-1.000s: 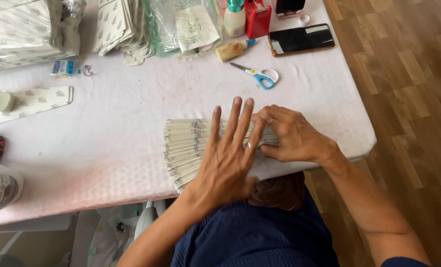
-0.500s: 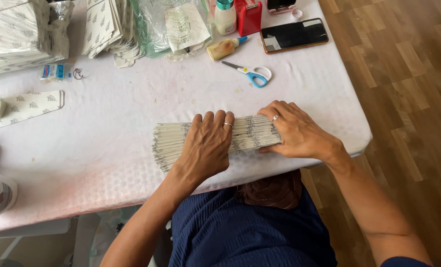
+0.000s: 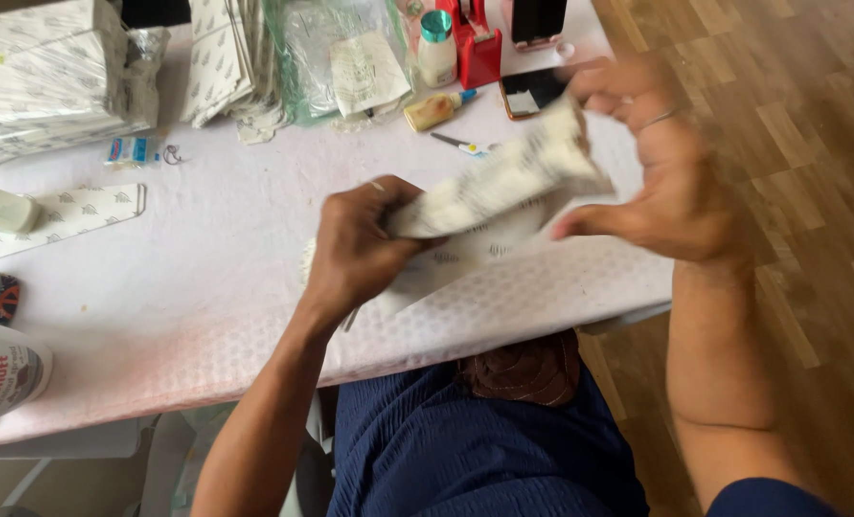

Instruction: Counting and stacking printed paper bags on a work table in a factory setting.

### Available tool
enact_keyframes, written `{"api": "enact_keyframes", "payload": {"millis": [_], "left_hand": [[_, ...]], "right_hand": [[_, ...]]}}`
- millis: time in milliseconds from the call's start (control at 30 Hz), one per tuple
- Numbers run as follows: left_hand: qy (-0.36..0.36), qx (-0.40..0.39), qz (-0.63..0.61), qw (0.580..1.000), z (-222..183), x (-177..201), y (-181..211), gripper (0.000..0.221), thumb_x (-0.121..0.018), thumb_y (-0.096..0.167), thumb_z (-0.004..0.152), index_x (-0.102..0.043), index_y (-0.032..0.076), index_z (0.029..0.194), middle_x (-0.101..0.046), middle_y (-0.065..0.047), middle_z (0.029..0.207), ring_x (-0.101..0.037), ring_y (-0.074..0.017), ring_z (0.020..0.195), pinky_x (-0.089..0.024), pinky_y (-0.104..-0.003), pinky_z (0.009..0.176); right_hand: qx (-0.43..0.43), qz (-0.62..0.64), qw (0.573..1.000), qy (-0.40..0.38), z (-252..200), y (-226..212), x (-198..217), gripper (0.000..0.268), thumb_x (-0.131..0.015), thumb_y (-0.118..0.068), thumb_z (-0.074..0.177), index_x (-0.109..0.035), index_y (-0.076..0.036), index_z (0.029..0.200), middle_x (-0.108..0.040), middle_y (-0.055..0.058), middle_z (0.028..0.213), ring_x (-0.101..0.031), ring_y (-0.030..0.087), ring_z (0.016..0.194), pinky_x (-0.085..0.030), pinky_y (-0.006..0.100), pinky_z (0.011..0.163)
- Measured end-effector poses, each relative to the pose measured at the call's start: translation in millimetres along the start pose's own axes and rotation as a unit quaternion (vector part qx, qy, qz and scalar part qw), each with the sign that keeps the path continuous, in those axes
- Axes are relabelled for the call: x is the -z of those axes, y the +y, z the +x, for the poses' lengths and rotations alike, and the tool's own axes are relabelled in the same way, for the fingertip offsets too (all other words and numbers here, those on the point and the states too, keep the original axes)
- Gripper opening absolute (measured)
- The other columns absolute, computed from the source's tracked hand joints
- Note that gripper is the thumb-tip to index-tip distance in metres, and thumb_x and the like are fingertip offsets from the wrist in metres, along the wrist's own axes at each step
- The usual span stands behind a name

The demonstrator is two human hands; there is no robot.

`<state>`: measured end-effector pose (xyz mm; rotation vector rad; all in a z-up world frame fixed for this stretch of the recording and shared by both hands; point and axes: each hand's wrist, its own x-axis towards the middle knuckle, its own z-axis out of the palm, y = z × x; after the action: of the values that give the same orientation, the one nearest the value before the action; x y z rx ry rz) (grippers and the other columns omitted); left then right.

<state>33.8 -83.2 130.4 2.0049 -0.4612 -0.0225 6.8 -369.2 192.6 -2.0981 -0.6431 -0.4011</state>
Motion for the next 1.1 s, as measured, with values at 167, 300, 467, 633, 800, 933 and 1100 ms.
{"api": "enact_keyframes", "payload": {"millis": [167, 300, 467, 633, 800, 933, 1100], "left_hand": [[0.100, -0.048, -0.237, 0.965, 4.9, -15.4, -21.7, 0.040, -0.095, 0.017, 0.069, -0.066, 0.008, 0.096, -0.067, 0.001, 0.081, -0.061, -0.0075, 0.076, -0.050, -0.022, 0.068], [0.066, -0.106, -0.250, 0.960, -6.2, -42.0, -51.0, 0.045, -0.089, 0.012, 0.080, -0.061, 0.005, 0.114, -0.069, -0.011, 0.096, -0.065, -0.0206, 0.101, -0.049, -0.040, 0.099], [0.066, -0.062, -0.182, 0.979, -17.0, -45.1, -40.8, 0.067, -0.080, 0.009, 0.071, -0.051, 0.002, 0.131, -0.064, -0.021, 0.113, -0.060, -0.0358, 0.118, -0.040, -0.053, 0.109], [0.102, -0.065, -0.177, 0.977, -19.9, -62.9, -28.4, 0.097, -0.072, 0.016, 0.059, -0.035, 0.003, 0.148, -0.058, -0.030, 0.127, -0.056, -0.0527, 0.125, -0.041, -0.061, 0.109], [0.092, -0.123, -0.155, 0.976, -20.3, -57.8, -21.3, 0.120, -0.071, 0.026, 0.062, -0.014, 0.009, 0.166, -0.043, -0.026, 0.151, -0.039, -0.0442, 0.146, -0.030, -0.056, 0.123], [0.085, -0.160, -0.175, 0.968, -19.6, -68.4, -36.5, 0.131, -0.074, 0.067, 0.065, -0.013, 0.011, 0.167, -0.041, -0.017, 0.153, -0.041, -0.0325, 0.145, -0.031, -0.050, 0.124], [0.090, -0.142, -0.166, 0.972, -19.5, -63.2, -35.7, 0.122, -0.074, 0.020, 0.062, -0.013, 0.014, 0.167, -0.042, -0.017, 0.147, -0.042, -0.0349, 0.142, -0.030, -0.051, 0.122]], "right_hand": [[0.054, 0.283, 0.956, 0.064, -12.8, 21.1, -84.2, 0.121, -0.091, -0.024, 0.061, -0.025, -0.005, 0.161, -0.043, 0.011, 0.153, -0.043, 0.024, 0.144, -0.034, 0.044, 0.133], [-0.013, 0.256, 0.960, 0.114, -33.8, 42.2, -149.4, 0.087, -0.089, -0.024, 0.081, -0.040, -0.002, 0.149, -0.062, 0.009, 0.122, -0.058, 0.016, 0.114, -0.044, 0.044, 0.109], [-0.024, 0.190, 0.974, 0.124, -49.1, 73.4, -162.4, 0.080, -0.088, -0.023, 0.083, -0.045, -0.002, 0.147, -0.062, 0.014, 0.121, -0.055, 0.019, 0.115, -0.043, 0.046, 0.106], [0.037, 0.230, 0.965, 0.121, -40.4, 27.8, -150.9, 0.114, -0.095, -0.024, 0.071, -0.025, 0.004, 0.157, -0.052, 0.016, 0.138, -0.048, 0.022, 0.127, -0.036, 0.052, 0.114], [0.027, 0.224, 0.971, 0.076, -40.6, 29.6, -131.3, 0.129, -0.097, -0.024, 0.064, -0.016, 0.003, 0.160, -0.042, 0.024, 0.152, -0.040, 0.033, 0.143, -0.029, 0.059, 0.118], [0.029, 0.273, 0.959, 0.077, -70.2, 79.6, -163.9, 0.101, -0.094, -0.012, 0.066, -0.039, 0.007, 0.148, -0.058, 0.027, 0.136, -0.051, 0.031, 0.129, -0.032, 0.059, 0.115], [0.113, 0.100, 0.984, 0.095, -24.3, -16.6, -90.4, 0.126, -0.072, -0.073, 0.078, -0.010, -0.012, 0.169, -0.005, 0.008, 0.177, -0.002, 0.021, 0.162, 0.000, 0.044, 0.135]]}}
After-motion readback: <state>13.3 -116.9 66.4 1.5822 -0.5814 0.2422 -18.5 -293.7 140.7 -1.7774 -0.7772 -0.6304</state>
